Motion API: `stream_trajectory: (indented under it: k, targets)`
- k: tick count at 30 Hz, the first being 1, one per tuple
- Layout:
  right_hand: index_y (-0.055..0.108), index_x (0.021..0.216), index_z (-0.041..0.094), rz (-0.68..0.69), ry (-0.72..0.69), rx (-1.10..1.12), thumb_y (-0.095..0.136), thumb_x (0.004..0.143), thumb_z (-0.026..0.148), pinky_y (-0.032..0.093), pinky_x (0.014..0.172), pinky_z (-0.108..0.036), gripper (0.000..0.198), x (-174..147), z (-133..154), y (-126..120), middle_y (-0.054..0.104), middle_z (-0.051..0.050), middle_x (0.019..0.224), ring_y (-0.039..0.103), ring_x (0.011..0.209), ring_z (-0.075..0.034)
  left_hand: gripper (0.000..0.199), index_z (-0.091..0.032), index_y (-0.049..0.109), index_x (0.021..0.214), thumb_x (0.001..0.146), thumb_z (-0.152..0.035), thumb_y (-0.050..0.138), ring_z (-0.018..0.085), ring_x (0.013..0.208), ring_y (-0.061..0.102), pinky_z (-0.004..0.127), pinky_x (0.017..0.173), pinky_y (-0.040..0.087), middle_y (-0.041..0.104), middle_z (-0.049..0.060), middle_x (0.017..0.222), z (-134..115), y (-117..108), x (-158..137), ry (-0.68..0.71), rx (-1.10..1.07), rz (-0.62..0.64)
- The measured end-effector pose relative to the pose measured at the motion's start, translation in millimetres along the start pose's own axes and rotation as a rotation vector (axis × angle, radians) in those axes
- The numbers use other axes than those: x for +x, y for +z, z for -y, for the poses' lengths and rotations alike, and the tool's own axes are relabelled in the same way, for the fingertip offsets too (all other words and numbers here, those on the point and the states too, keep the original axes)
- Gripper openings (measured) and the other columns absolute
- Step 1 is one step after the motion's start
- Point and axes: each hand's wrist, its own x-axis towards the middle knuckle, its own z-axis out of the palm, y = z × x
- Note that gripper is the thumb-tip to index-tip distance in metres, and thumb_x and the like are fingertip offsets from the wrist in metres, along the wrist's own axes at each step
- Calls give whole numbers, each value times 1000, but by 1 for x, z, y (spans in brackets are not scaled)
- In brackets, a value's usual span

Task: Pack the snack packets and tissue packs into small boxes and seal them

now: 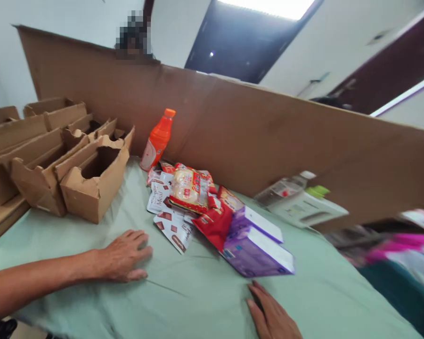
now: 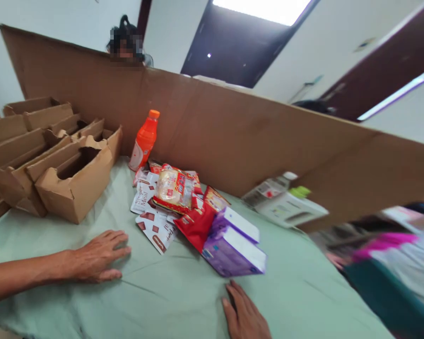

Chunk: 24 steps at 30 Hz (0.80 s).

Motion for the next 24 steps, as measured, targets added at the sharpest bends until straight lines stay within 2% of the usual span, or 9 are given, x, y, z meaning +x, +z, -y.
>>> stream_trajectory:
  k: [4,6,8,10,13,15,19,24]
  targets:
    - [69,123,17,-15,-9,-32,39,103,57,58,102,-54,53,-5,10,0,74,-18,131,72,120,-33,70,-12,52,153,97,-52,65,50,154,35,73,122,26,38,31,165,7,14,-3,34,11,105]
    - [68,124,18,-35,5,-47,40,104,54,58,103,-52,50,-4,16,-3,73,-18,134,71,122,-32,73,-15,48,157,97,-53,66,49,156,33,72,123,25,34,30,167,8,16,-6,43,72,159]
    - [69,125,18,-33,31,-62,40,105,51,57,103,-52,48,0,26,-8,72,-18,135,70,124,-31,77,-20,47,159,94,-55,69,47,155,36,68,123,27,36,27,168,12,18,-9,69,178,155]
    - [69,127,17,6,55,-75,38,106,49,56,104,-53,49,6,37,-13,71,-19,137,68,127,-32,77,-23,48,159,93,-58,68,44,153,40,63,124,27,42,24,166,20,22,-10,138,289,39]
    - [67,133,17,73,90,-105,38,106,43,53,109,-53,47,16,45,-19,67,-18,144,64,133,-31,73,-22,48,158,97,-58,62,39,150,45,55,128,17,47,22,163,33,27,-6,264,402,-209]
    - [65,138,19,88,111,-127,40,106,40,50,113,-50,46,21,45,-21,64,-15,149,60,139,-29,71,-20,49,157,98,-57,59,36,148,48,50,129,13,50,21,160,39,26,-1,324,437,-298]
    - [63,143,19,134,115,-147,41,107,37,46,117,-47,46,25,47,-23,60,-14,155,54,145,-27,70,-21,48,158,99,-58,54,34,141,55,46,129,16,56,19,156,39,19,6,381,476,-359]
    - [57,152,23,179,158,-181,45,107,40,40,121,-48,50,17,51,-34,51,-12,163,45,152,-27,78,-26,35,166,97,-56,57,35,144,52,47,130,13,42,15,168,49,30,-6,353,503,-326]
